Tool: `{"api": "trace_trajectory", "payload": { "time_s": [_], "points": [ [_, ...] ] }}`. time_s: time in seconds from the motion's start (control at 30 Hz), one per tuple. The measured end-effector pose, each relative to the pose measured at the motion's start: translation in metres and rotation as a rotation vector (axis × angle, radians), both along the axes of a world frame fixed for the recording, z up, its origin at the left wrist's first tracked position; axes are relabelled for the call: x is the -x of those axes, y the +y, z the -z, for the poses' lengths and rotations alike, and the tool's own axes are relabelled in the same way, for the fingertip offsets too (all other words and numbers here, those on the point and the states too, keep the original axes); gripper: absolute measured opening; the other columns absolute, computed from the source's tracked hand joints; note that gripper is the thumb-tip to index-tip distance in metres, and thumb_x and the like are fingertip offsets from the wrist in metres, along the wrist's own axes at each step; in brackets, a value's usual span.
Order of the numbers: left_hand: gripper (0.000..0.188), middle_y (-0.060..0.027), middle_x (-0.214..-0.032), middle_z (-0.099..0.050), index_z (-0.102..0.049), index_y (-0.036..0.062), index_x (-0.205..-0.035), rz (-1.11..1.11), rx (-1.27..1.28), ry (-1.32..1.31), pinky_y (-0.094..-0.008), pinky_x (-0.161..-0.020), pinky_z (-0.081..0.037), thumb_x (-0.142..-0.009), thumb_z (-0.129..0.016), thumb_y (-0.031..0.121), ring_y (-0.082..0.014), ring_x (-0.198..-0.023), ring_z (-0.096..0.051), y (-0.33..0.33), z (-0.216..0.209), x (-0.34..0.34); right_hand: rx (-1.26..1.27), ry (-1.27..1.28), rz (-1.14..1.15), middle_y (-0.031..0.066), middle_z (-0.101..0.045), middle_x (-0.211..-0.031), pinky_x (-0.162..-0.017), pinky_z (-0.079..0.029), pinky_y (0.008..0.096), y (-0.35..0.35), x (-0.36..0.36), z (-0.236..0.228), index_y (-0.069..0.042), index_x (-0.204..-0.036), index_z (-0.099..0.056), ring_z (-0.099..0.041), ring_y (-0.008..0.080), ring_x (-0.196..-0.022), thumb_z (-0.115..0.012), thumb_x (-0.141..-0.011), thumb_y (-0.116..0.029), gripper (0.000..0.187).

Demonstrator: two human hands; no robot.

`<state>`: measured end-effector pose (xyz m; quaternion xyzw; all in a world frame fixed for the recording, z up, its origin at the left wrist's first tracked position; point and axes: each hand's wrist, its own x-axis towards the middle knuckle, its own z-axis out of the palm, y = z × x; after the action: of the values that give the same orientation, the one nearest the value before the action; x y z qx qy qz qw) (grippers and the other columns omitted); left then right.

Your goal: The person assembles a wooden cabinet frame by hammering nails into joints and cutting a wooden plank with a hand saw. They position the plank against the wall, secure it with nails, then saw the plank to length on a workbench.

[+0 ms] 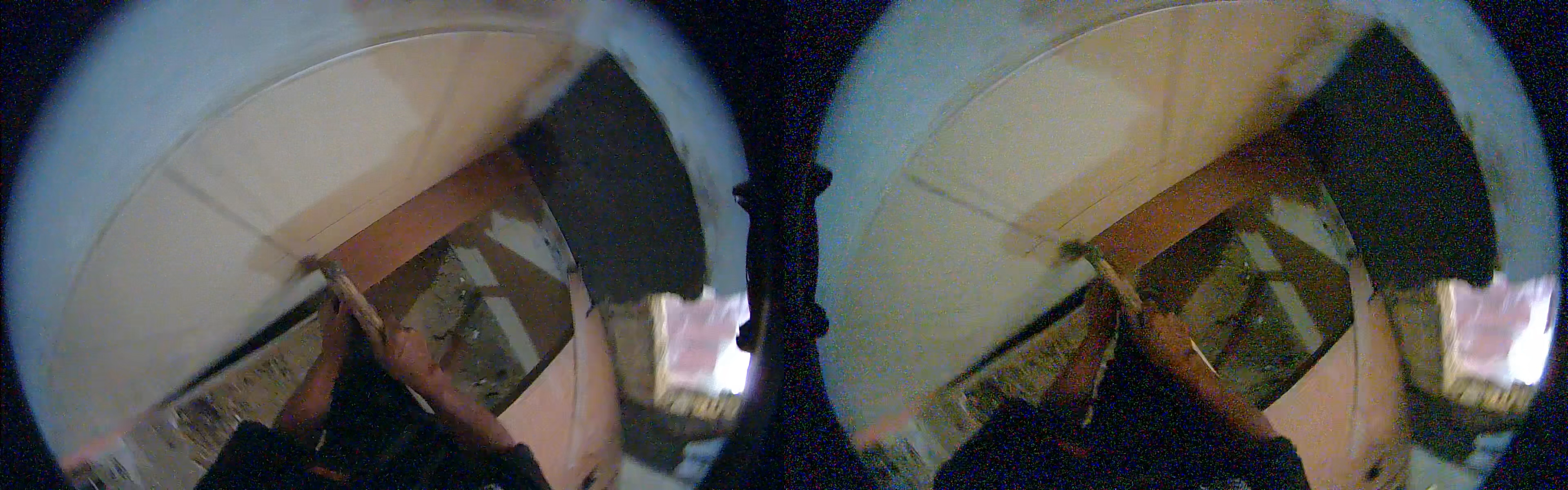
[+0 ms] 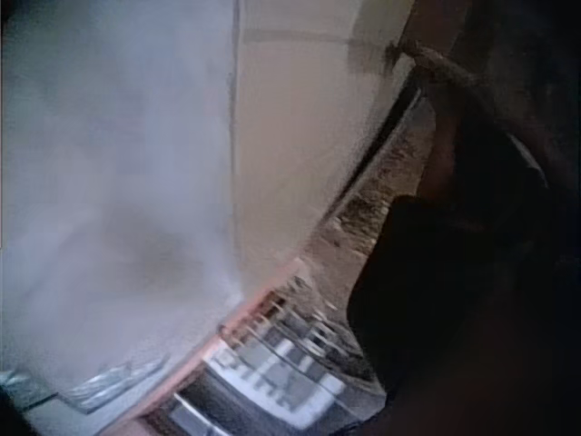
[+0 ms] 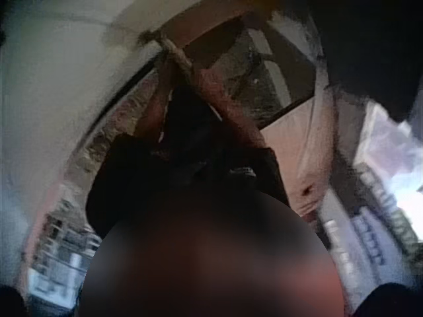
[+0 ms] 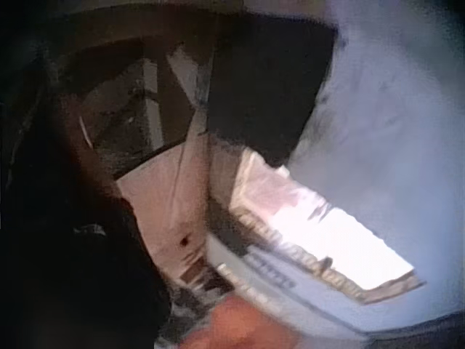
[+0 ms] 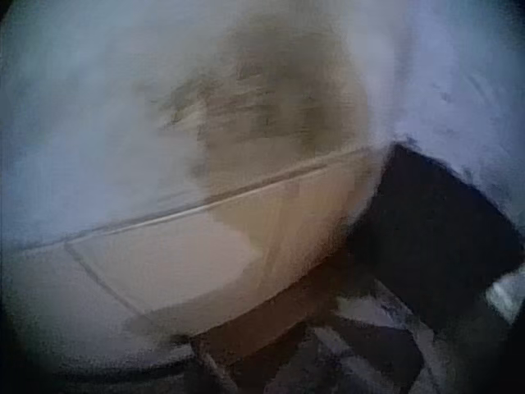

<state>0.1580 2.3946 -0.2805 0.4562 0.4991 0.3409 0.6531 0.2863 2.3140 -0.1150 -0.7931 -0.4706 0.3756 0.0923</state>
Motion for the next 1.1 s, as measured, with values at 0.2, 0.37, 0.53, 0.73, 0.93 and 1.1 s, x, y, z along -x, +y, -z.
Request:
{"api": "trace_trajectory", "payload": {
  "time_s": [0.2,0.37,0.53,0.73,0.93,1.1],
  "points": [
    [0.064,-0.0278,-0.104,-0.07,-0.068,-0.0056,-0.111,0.603,-0.347,0.782,-0.0485,-0.088,-0.052,-0.095,-0.06,0.056,-0.0416,-0.095,-0.068,0.035,-0.02,0.017,-0.205,0.109,0.186,0.0277,-0.071,-0.09,-0.073,-0.056,0.0605,-0.054,-0.018,0.004,-0.002,-0.12,-0.058,-0.07,0.0495,-0.082,-0.061,-0.096,-0.048,0.052],
    [0.057,-0.0227,-0.099,-0.074,-0.071,-0.0024,-0.112,0.898,-0.476,1.155,-0.054,-0.09,-0.052,-0.092,-0.062,0.05,-0.0445,-0.09,-0.071,0.045,-0.112,-0.01,-0.23,0.182,0.506,0.0259,-0.07,-0.085,-0.073,-0.054,0.0503,-0.165,-0.023,0.002,-0.001,-0.114,-0.063,-0.07,0.0436,-0.081,-0.066,-0.096,-0.044,0.047],
    [0.061,-0.0266,-0.14,-0.057,-0.053,-0.001,-0.141,0.809,-1.135,0.895,-0.0523,-0.108,-0.044,-0.096,-0.06,0.039,-0.0408,-0.127,-0.056,0.027,-0.166,-0.135,-0.252,0.24,0.996,0.0174,-0.066,-0.082,-0.07,-0.05,0.0405,-0.237,0.002,0.006,0.001,-0.103,-0.065,-0.064,0.0272,-0.076,-0.067,-0.097,-0.04,0.042],
    [0.069,-0.0293,-0.157,-0.038,-0.037,-0.004,-0.152,0.981,-1.574,0.901,-0.0537,-0.123,-0.026,-0.092,-0.06,0.021,-0.0457,-0.146,-0.036,0.073,-0.13,-0.24,-0.315,0.187,1.464,0.0064,-0.059,-0.072,-0.058,-0.044,0.0346,-0.273,0.026,0.003,-0.003,-0.095,-0.066,-0.052,0.0176,-0.063,-0.064,-0.101,-0.029,0.027],
    [0.07,-0.0307,-0.157,-0.036,-0.036,-0.0079,-0.151,0.99,-1.533,0.839,-0.0566,-0.124,-0.022,-0.087,-0.058,0.012,-0.0487,-0.147,-0.032,0.088,-0.076,-0.258,-0.217,-0.017,1.58,0.0093,-0.056,-0.077,-0.062,-0.045,0.0393,-0.267,0.034,-0.006,0.0,-0.097,-0.059,-0.053,0.0214,-0.07,-0.063,-0.102,-0.032,0.033],
    [0.066,-0.0317,-0.156,-0.037,-0.041,-0.008,-0.148,1.005,-1.504,0.756,-0.0566,-0.123,-0.023,-0.093,-0.059,0.023,-0.0503,-0.146,-0.032,0.097,-0.103,-0.269,-0.358,0.043,1.598,0.0095,-0.057,-0.084,-0.064,-0.045,0.0387,-0.226,0.024,-0.001,-0.001,-0.098,-0.057,-0.055,0.0217,-0.072,-0.059,-0.104,-0.036,0.035]
  ]
}}
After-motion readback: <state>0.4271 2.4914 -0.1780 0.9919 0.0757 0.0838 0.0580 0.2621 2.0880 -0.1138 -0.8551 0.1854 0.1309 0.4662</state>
